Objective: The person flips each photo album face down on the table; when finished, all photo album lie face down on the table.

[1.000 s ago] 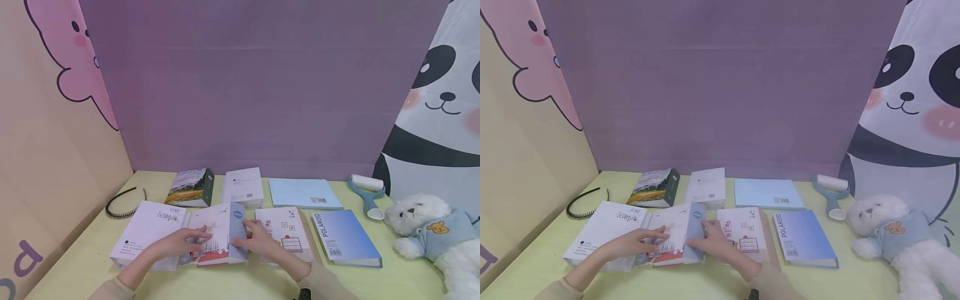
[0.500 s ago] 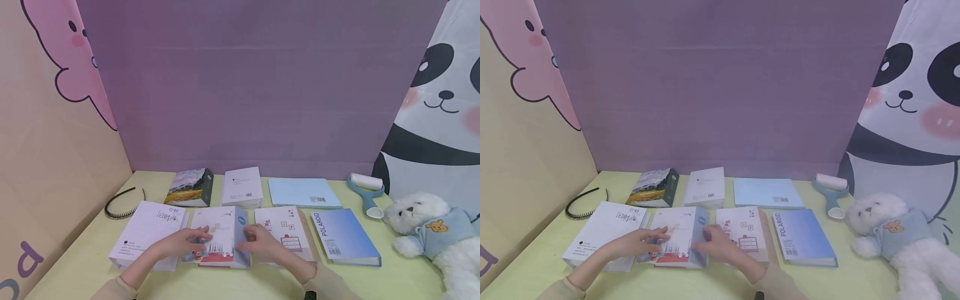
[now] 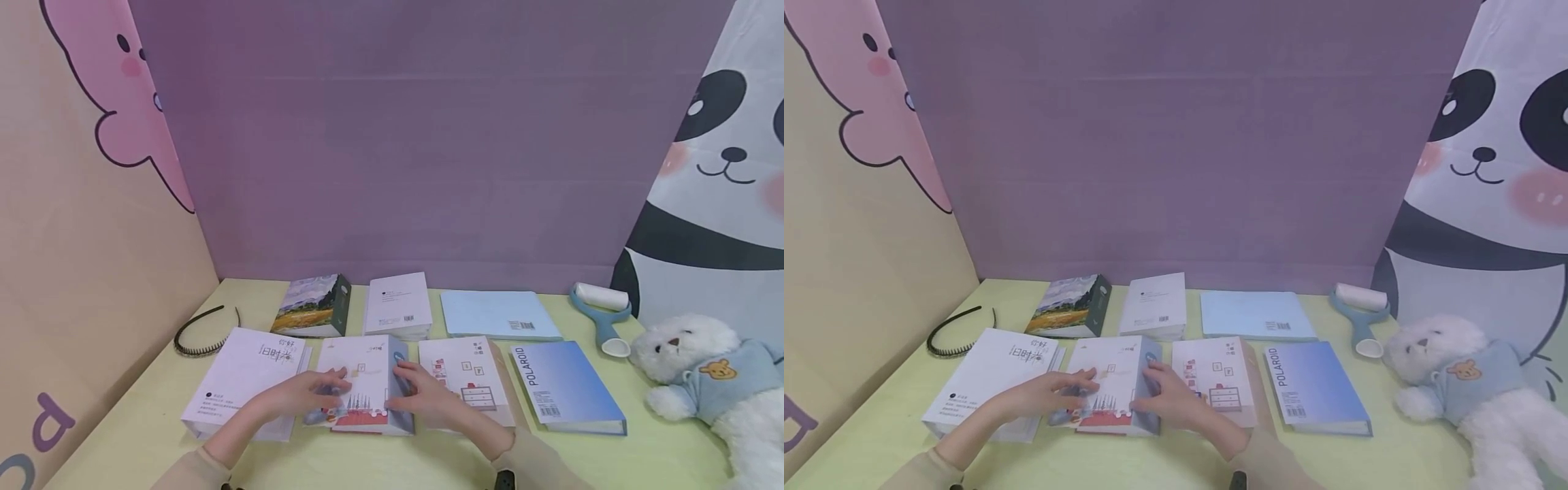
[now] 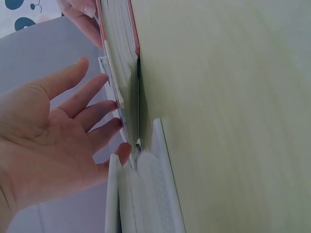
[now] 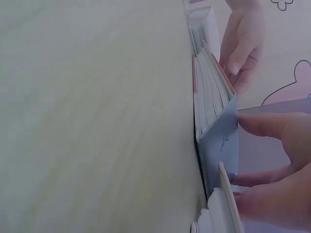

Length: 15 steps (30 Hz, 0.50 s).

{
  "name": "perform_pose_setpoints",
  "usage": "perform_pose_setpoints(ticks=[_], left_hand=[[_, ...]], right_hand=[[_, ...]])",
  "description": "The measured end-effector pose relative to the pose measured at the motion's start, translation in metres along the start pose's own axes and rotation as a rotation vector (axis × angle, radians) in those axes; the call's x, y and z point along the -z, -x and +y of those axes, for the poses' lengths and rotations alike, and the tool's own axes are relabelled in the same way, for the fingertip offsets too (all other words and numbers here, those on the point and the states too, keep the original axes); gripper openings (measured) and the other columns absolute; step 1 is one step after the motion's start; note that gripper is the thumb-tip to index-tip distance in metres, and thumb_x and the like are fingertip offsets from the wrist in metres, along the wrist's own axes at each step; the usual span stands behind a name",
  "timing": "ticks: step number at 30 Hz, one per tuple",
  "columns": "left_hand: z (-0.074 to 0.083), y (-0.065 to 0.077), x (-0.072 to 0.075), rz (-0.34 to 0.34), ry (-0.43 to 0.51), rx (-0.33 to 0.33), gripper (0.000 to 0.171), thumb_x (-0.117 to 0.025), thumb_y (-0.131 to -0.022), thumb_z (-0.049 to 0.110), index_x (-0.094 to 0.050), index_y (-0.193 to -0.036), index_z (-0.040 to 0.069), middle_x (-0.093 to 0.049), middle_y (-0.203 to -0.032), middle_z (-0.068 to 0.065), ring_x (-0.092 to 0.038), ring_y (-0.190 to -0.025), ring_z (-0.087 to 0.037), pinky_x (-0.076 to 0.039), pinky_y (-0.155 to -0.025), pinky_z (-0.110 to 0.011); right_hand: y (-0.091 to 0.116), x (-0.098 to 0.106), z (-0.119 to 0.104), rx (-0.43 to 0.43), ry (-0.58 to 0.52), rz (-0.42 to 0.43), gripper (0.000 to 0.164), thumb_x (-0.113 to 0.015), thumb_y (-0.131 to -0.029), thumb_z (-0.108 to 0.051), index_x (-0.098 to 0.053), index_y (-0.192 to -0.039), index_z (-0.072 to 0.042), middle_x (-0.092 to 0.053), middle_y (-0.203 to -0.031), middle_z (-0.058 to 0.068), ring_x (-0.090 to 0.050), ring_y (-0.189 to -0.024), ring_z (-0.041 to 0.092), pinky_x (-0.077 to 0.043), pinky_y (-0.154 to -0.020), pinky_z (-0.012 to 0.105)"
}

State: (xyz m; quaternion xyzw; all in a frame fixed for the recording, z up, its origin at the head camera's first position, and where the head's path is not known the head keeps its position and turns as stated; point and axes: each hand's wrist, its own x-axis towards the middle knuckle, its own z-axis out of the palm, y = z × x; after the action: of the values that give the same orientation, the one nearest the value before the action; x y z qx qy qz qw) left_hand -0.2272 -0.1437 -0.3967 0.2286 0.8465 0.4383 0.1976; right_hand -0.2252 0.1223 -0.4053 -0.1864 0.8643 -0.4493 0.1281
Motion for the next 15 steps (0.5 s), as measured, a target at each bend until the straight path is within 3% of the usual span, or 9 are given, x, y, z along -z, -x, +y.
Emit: perform_pose_setpoints(ticks=[15], left_hand=[[0.0001,-0.0026,-0.0007,-0.005,-0.032,0.013,0.036,-0.061,-0.091,0.023,-0.060,-0.125,0.011,-0.032,-0.151,-0.011,-0.016,-0.142,-0.038,-0.012,-0.113,-0.057]], right_hand=[[-0.0017,0.0014,0.0019,-0.027,-0.002,-0.012,0.071,-0.067,-0.086,-0.031,-0.037,-0.141,0.002,-0.024,-0.152,0.018,-0.028,-0.136,0.044,-0.030,-0.108,0.055]])
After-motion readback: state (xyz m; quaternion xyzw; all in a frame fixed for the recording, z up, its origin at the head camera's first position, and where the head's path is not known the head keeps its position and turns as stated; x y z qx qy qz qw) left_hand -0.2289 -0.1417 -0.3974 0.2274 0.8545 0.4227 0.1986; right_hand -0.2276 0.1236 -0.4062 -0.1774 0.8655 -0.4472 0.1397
